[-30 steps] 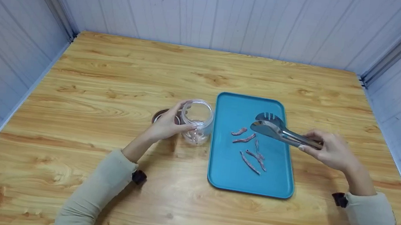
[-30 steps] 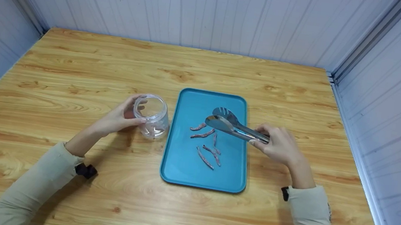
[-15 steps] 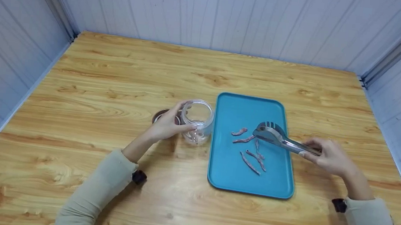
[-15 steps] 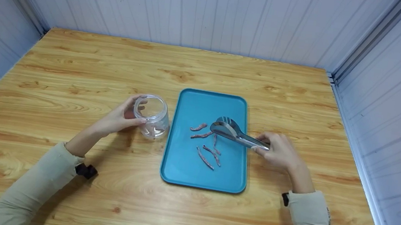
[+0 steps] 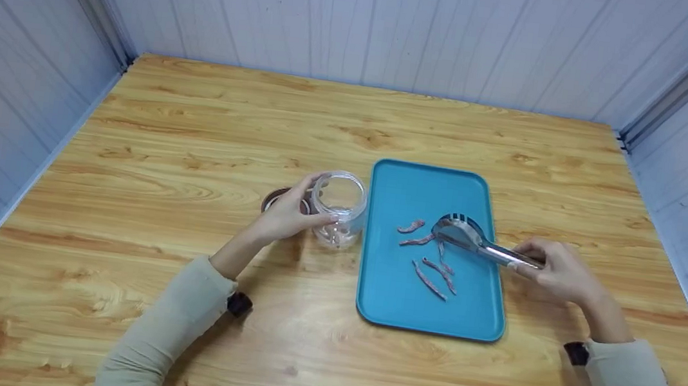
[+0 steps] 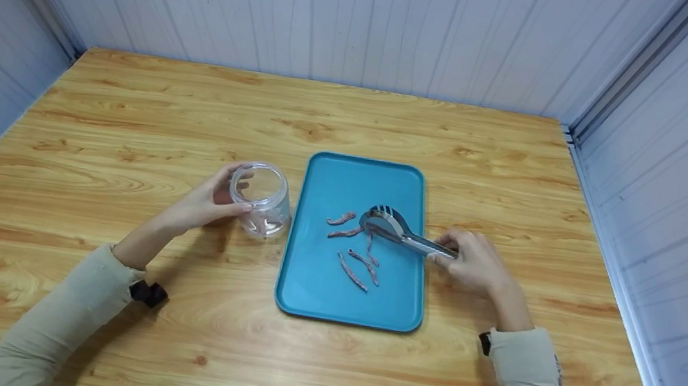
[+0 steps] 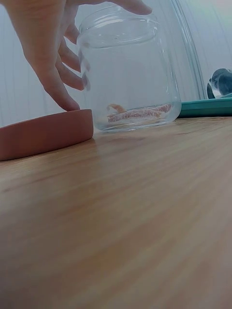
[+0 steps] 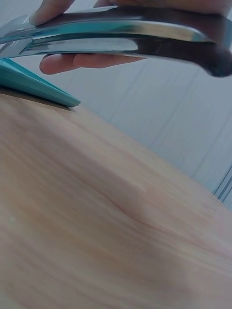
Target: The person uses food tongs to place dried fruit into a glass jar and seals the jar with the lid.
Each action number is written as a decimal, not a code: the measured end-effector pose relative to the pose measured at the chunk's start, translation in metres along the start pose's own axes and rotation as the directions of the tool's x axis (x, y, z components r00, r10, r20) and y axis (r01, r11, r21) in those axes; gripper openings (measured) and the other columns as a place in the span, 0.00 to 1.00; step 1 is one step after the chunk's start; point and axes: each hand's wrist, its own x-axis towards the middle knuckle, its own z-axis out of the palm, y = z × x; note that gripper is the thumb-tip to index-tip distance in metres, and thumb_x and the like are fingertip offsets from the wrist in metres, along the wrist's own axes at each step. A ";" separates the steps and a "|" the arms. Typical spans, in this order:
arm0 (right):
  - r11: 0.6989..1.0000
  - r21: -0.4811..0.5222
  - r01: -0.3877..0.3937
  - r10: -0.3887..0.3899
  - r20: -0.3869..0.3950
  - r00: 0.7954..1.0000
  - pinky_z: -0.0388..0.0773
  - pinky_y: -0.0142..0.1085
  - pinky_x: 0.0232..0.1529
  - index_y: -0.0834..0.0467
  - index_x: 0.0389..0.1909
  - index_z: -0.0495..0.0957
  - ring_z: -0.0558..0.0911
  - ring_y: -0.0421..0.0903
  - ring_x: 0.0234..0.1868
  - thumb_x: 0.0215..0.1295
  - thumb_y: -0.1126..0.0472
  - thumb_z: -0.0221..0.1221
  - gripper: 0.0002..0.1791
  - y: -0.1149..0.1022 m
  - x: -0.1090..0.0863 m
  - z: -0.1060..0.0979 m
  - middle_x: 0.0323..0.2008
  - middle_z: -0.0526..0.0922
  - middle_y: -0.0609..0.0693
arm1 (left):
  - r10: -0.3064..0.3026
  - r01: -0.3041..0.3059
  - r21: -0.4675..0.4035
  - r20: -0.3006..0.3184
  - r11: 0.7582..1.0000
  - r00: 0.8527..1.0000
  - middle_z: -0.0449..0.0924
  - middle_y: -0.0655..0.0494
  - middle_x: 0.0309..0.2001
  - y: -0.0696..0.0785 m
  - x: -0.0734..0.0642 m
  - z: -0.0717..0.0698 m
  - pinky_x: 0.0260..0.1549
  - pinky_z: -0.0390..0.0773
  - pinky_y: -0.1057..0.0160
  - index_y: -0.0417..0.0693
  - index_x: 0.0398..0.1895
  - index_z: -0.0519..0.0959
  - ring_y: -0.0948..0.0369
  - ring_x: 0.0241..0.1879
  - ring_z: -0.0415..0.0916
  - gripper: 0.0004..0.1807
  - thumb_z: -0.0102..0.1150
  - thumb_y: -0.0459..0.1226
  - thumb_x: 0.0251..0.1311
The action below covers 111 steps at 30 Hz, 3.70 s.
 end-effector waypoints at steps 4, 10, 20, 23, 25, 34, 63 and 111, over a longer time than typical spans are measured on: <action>1.000 0.003 0.016 -0.016 -0.001 1.000 0.70 0.32 0.26 0.63 0.33 0.77 0.75 0.42 0.25 0.54 0.64 0.61 0.07 0.001 0.000 0.001 0.26 0.80 0.48 | 0.002 -0.001 0.017 -0.004 1.000 1.000 0.61 0.40 0.57 0.007 -0.003 0.000 0.50 0.62 0.52 0.38 0.64 0.53 0.48 0.50 0.64 0.39 0.63 0.34 0.50; 1.000 0.023 0.006 -0.006 0.011 1.000 0.70 0.32 0.25 0.62 0.33 0.77 0.74 0.43 0.25 0.54 0.67 0.60 0.05 0.001 0.000 0.003 0.27 0.80 0.47 | 0.006 -0.006 0.024 -0.008 1.000 1.000 0.61 0.39 0.57 0.008 -0.003 0.000 0.51 0.60 0.52 0.38 0.63 0.54 0.49 0.52 0.63 0.39 0.62 0.34 0.50; 0.998 0.066 -0.005 0.005 0.001 1.000 0.70 0.30 0.26 0.64 0.33 0.77 0.75 0.41 0.26 0.54 0.70 0.59 0.05 -0.001 0.001 0.003 0.27 0.80 0.51 | 0.007 -0.008 -0.009 -0.015 1.000 1.000 0.62 0.40 0.56 -0.020 0.008 0.001 0.50 0.62 0.52 0.45 0.64 0.54 0.49 0.52 0.63 0.41 0.65 0.38 0.48; 0.997 0.082 0.003 -0.002 -0.013 1.000 0.70 0.29 0.25 0.67 0.33 0.77 0.74 0.40 0.25 0.54 0.72 0.58 0.05 -0.011 -0.001 0.000 0.27 0.80 0.55 | 0.009 -0.009 -0.015 -0.019 1.000 1.000 0.64 0.40 0.55 -0.027 0.011 0.001 0.48 0.64 0.54 0.47 0.64 0.55 0.50 0.49 0.65 0.41 0.66 0.38 0.46; 0.996 0.091 0.010 -0.008 -0.021 1.000 0.69 0.29 0.23 0.68 0.33 0.76 0.74 0.40 0.23 0.53 0.73 0.58 0.05 -0.019 -0.001 -0.003 0.26 0.80 0.56 | 0.014 -0.014 -0.009 -0.021 1.000 1.000 0.64 0.40 0.54 -0.028 0.011 0.001 0.46 0.65 0.55 0.47 0.64 0.55 0.50 0.48 0.66 0.42 0.66 0.39 0.46; 0.995 0.090 0.032 -0.029 -0.039 0.999 0.69 0.30 0.20 0.66 0.34 0.77 0.74 0.42 0.22 0.56 0.69 0.58 0.06 -0.006 0.000 -0.006 0.26 0.80 0.55 | 0.009 -0.008 0.029 -0.018 1.000 1.000 0.65 0.41 0.54 -0.027 0.011 0.000 0.43 0.67 0.56 0.48 0.64 0.55 0.54 0.43 0.67 0.41 0.65 0.40 0.47; 0.986 -0.004 0.169 -0.168 -0.131 0.977 0.64 0.31 0.15 0.63 0.34 0.77 0.71 0.40 0.17 0.58 0.63 0.58 0.07 -0.040 0.031 -0.028 0.25 0.80 0.50 | 0.011 -0.011 0.024 -0.003 1.000 1.000 0.62 0.41 0.56 0.006 -0.002 0.000 0.49 0.63 0.52 0.39 0.63 0.54 0.49 0.49 0.64 0.39 0.63 0.35 0.50; 0.923 0.035 0.383 -0.364 -0.244 0.899 0.72 0.34 0.26 0.64 0.37 0.77 0.76 0.39 0.25 0.57 0.62 0.58 0.10 -0.128 0.100 0.017 0.30 0.79 0.51 | 0.000 0.000 -0.007 -0.012 1.000 1.000 0.60 0.41 0.59 -0.018 0.008 0.000 0.52 0.60 0.53 0.44 0.64 0.54 0.48 0.54 0.61 0.41 0.64 0.38 0.48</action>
